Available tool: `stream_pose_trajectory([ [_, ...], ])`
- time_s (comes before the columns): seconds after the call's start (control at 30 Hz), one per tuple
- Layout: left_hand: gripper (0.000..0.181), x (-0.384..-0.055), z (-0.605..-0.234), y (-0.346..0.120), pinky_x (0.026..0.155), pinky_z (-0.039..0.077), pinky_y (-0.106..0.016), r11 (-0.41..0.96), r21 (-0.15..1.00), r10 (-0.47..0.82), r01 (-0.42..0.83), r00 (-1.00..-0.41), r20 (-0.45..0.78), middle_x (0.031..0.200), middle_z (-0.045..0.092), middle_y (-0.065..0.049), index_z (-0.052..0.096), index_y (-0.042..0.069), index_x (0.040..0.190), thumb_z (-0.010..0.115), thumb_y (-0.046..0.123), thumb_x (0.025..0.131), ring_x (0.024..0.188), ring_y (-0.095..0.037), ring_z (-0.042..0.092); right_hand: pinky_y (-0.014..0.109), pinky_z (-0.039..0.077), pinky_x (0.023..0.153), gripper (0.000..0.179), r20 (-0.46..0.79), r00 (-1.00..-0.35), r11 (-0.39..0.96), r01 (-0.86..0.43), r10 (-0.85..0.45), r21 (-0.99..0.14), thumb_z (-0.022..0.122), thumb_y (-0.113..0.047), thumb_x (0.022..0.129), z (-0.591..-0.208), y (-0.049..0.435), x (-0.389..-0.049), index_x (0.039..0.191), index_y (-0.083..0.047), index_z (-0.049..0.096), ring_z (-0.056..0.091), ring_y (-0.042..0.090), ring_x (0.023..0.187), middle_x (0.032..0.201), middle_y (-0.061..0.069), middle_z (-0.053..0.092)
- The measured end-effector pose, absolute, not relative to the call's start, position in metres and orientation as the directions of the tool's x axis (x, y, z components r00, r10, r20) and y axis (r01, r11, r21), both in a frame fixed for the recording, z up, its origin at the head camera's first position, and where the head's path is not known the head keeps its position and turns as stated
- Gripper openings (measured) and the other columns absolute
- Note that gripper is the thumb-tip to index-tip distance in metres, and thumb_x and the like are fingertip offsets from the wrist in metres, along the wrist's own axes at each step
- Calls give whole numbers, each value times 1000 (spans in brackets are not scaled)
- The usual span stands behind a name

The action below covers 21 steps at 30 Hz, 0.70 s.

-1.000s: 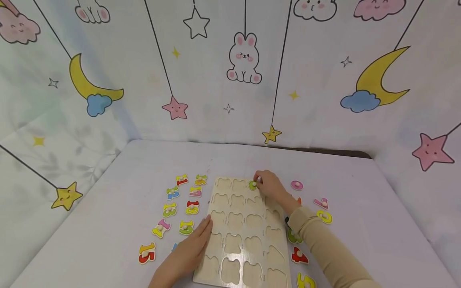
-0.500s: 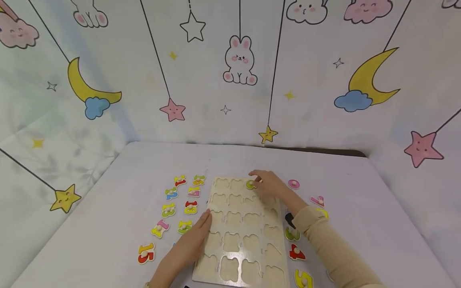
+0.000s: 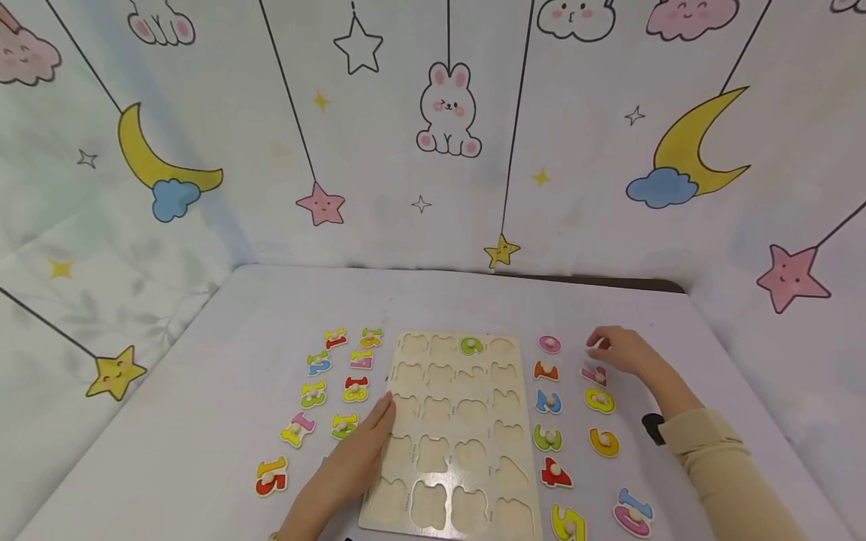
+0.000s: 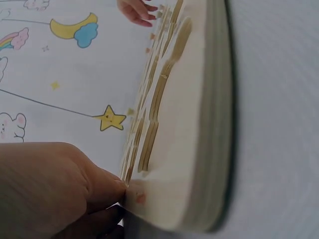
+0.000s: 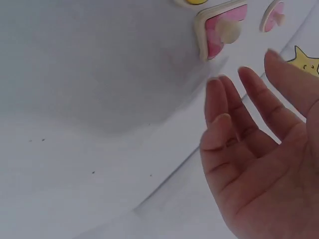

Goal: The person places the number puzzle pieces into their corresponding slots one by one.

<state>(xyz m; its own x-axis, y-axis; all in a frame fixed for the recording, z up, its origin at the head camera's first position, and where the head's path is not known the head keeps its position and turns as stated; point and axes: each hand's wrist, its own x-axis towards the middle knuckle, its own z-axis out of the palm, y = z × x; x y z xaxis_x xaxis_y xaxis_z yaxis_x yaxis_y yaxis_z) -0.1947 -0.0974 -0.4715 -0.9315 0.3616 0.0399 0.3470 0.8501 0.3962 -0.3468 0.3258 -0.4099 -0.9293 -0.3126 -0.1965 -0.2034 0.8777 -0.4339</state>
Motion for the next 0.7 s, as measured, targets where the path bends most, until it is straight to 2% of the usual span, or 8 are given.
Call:
stream_pose_trajectory([
  [0.17,56,-195,-472,-98,103,29,-39,847,395,369,357,-928,47,150,24,-18,33,-8,141,56,-3,90,136,-28,23,35,45,63,35,-294,-902,895,-181,-316,-407,74,-21,80,-420,340,-340,97,4,55,49,23,74,80,5,52],
  [0.43,57,-195,-466,-101,103,29,-39,848,411,354,335,-935,31,150,23,-17,33,-7,141,57,-3,90,136,-29,22,33,43,60,31,-198,-905,874,-277,-377,-398,77,-13,76,-425,336,-339,90,0,52,45,21,70,75,3,47],
  [0.6,58,-194,-465,-101,102,30,-39,850,423,342,314,-940,10,151,22,-16,32,-6,142,57,-1,90,137,-28,21,33,44,60,40,-197,-916,875,-245,-350,-418,79,-17,75,-422,336,-336,93,-1,47,47,21,71,77,4,50],
  [0.7,58,-194,-466,-100,102,30,-39,852,415,344,319,-939,15,151,23,-16,33,-5,142,58,-1,90,137,-27,22,32,44,58,41,-187,-922,852,-216,-338,-477,78,-17,76,-422,334,-333,97,-1,46,49,21,69,77,4,52],
])
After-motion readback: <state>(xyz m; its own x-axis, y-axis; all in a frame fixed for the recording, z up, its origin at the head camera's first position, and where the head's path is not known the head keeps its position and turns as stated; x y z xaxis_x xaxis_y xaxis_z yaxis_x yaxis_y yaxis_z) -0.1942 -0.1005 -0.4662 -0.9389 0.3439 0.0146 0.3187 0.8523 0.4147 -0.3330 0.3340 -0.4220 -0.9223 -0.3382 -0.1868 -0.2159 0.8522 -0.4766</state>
